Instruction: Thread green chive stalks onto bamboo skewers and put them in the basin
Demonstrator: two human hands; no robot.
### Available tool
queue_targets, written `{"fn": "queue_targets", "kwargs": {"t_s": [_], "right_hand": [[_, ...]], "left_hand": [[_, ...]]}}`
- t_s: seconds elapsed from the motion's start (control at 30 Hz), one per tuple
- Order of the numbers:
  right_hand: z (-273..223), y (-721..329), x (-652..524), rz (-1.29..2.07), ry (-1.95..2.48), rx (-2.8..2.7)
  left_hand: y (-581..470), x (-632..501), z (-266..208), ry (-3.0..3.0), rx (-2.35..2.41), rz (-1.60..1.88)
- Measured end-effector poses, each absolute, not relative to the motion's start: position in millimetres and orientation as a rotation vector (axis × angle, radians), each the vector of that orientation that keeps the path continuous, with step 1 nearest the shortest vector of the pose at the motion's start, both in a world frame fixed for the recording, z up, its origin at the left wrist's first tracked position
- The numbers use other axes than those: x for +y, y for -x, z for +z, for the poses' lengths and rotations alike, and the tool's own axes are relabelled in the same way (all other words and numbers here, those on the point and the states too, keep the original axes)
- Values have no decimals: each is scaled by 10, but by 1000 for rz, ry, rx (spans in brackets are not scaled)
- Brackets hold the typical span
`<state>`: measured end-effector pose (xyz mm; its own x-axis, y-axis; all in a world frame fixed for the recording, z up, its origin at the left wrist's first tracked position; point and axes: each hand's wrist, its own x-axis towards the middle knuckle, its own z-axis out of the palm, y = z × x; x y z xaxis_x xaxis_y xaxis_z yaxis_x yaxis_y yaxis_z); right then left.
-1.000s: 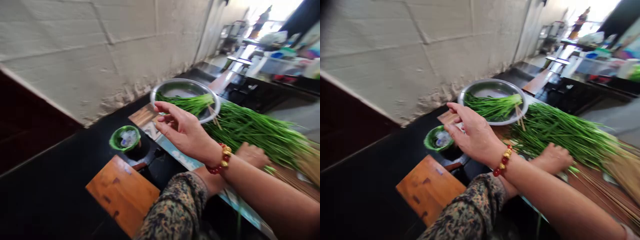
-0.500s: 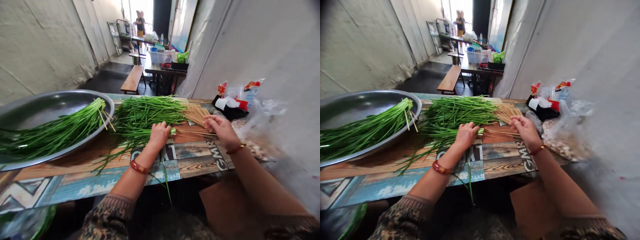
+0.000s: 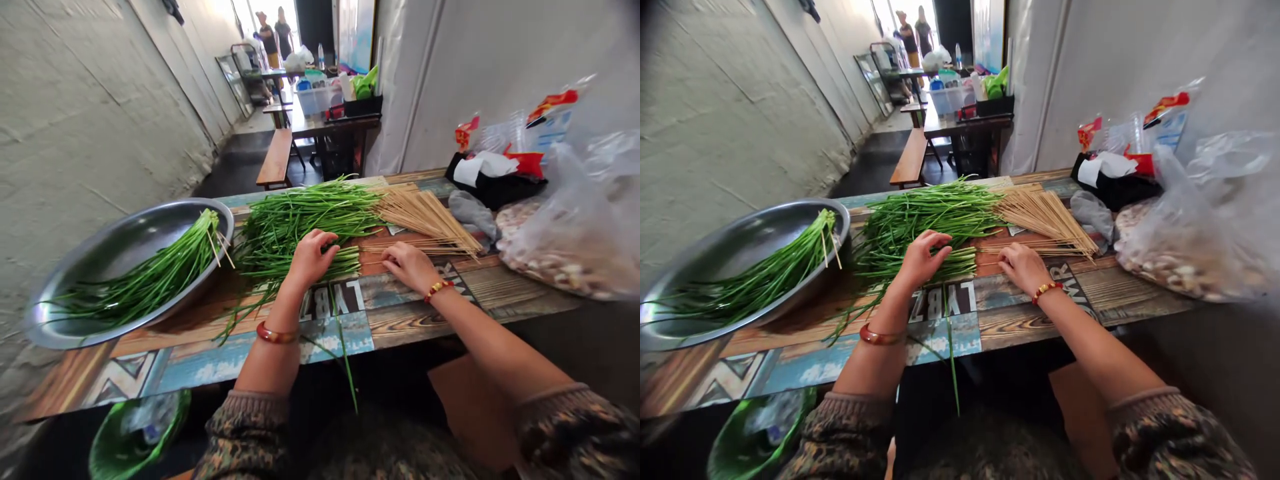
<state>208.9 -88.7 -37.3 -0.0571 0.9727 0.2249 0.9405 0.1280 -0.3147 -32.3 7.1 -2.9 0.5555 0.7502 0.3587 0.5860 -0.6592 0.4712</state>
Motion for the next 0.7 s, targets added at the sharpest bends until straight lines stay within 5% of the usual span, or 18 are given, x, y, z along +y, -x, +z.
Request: {"fn": "queue_targets", "kwargs": {"t_s": [0.4, 0.5, 0.7], "right_hand": [[-388, -2185, -1007, -42, 1801, -1940], [-259, -2120, -1008, 217, 1607, -1692], [46, -1779, -944, 1300, 1295, -1073]], "left_hand": [[212, -75, -27, -2746, 833, 299], [169, -91, -66, -2912, 884, 245], [109, -82, -143, -2885, 1024, 352]]}}
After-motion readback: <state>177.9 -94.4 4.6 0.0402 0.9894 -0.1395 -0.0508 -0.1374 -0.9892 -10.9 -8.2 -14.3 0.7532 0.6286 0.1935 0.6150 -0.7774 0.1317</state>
